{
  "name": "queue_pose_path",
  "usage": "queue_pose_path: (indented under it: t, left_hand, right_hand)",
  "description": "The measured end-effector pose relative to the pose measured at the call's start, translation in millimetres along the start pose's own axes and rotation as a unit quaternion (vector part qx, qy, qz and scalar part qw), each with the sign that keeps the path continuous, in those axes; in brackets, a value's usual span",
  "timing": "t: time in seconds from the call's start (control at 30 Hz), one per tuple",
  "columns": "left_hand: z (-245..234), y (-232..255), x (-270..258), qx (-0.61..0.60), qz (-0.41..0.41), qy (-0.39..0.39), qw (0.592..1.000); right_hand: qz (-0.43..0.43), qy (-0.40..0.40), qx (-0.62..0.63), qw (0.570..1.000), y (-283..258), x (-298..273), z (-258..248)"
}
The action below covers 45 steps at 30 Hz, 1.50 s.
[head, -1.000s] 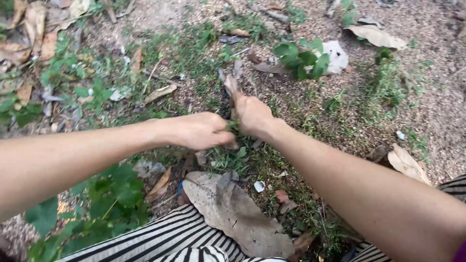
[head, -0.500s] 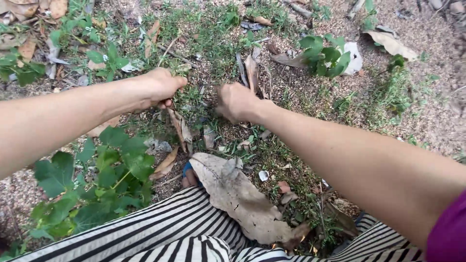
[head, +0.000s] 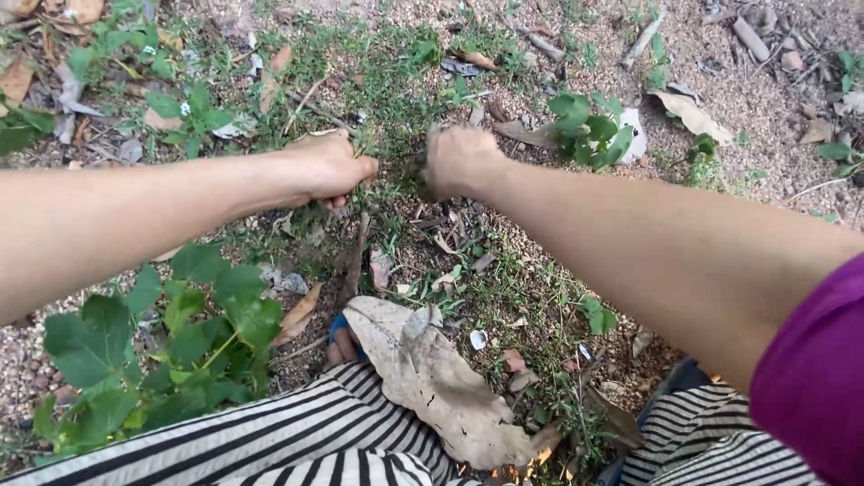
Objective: The person pulls up weeds and grass from the ground by hand.
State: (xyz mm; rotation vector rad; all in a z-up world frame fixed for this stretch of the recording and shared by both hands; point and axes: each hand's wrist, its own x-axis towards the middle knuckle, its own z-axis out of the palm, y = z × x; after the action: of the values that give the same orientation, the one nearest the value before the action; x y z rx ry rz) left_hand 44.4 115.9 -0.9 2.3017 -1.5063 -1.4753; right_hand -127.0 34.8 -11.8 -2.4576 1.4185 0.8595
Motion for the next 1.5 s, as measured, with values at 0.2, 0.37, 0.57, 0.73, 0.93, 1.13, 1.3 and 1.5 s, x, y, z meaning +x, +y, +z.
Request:
queue_pose_path:
  t: [0.2, 0.37, 0.57, 0.73, 0.93, 1.13, 1.3, 1.5]
  left_hand:
    - [28.5, -35.1, 62.1, -0.094, 0.035, -0.027, 0.995]
    - [21.2, -6.3, 55.4, -0.050, 0.048, 0.012, 0.998]
    - [30.4, -28.4, 92.0, 0.187, 0.068, 0.074, 0.977]
    - [27.0, -30.3, 77.4, 0.297, 0.167, 0.070, 0.938]
    - [17.6, -1.9, 64.4, 0.289, 0.068, 0.012, 0.955]
    - [25.9, 10.4, 73.0, 0.266, 0.099, -0.010, 0.959]
    - [30.3, 17.4, 49.1, 0.217, 0.168, -0.014, 0.961]
    - [34.4, 5.1, 49.5, 0.303, 0.154, -0.063, 0.938]
  right_hand:
    - [-0.160, -0.185, 0.111, 0.963, -15.3, -27.2, 19.5]
    - [-0.200, -0.169, 0.094, 0.960, -13.5, -49.8, -2.3]
    - [-0.026, 0.101, -0.034, 0.994, 39.9, 40.0, 31.4]
    - [-0.005, 0.012, -0.034, 0.999, 29.6, 15.4, 25.5]
    - [-0.198, -0.417, 0.080, 0.883, -15.7, -67.2, -15.9]
    - [-0.047, 0.018, 0.019, 0.999, 43.0, 18.0, 21.5]
    - [0.087, -0.022, 0.013, 0.996, 60.6, 13.5, 8.2]
    - [-0.012, -0.130, 0.073, 0.989, 54.1, 6.1, 35.7]
